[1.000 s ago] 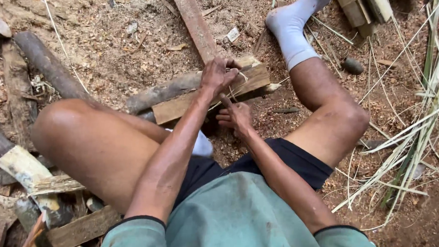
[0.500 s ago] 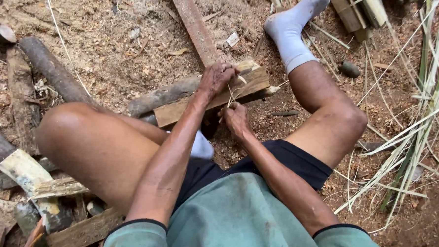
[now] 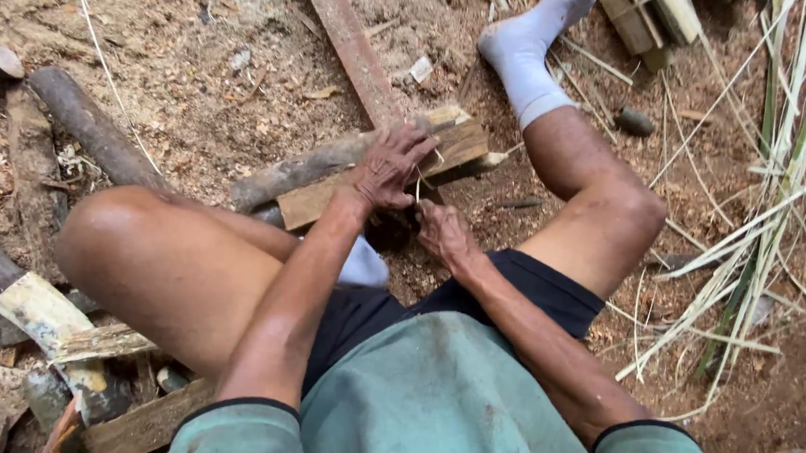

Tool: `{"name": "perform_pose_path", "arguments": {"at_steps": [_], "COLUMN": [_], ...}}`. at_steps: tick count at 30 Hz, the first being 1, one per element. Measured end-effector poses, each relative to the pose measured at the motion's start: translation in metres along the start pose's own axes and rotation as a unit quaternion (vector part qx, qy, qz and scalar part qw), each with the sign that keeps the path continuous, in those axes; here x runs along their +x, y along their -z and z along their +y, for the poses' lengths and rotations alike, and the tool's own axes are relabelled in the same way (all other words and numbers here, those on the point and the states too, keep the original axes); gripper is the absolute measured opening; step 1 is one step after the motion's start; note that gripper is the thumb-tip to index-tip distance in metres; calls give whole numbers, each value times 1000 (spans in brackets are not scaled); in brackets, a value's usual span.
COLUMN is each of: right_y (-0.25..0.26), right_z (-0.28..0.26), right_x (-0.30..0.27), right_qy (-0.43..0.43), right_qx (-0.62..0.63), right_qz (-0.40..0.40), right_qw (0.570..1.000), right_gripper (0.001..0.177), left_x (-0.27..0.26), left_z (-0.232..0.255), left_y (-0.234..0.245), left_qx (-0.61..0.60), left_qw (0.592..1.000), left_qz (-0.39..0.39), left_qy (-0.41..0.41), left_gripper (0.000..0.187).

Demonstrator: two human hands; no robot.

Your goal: Bundling pieces of wood together using thin flexible strips

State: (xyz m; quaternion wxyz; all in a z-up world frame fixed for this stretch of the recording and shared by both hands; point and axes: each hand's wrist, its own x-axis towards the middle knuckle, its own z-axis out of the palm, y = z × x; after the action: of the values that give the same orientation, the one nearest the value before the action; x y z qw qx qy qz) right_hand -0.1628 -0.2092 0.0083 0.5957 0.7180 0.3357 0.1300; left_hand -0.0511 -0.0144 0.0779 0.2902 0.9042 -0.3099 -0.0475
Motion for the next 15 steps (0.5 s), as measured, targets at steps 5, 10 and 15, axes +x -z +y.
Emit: {"name": "perform_pose_path", "arguments": {"at_steps": [5,10,15], "right_y": [-3,11,15], "right_z": [46,41,120], "right_x": [6,-15,-20], "right_qy": [-76,-77,-29], "right_qx": [782,859,736], "right_qz": [-137,-72,101], "right_qw": [603,502,669], "right_gripper": [7,7,10], "left_x": [2,-5,-3], "left_z": [-37,-49,-68], "left_y": [-60,-61,-65], "left_qx": [144,111,119], "left_qw": [986,984,982], "left_qz": [80,127,135], "left_qy": [-41,-62,-62], "left_gripper": [89,78,72]}}
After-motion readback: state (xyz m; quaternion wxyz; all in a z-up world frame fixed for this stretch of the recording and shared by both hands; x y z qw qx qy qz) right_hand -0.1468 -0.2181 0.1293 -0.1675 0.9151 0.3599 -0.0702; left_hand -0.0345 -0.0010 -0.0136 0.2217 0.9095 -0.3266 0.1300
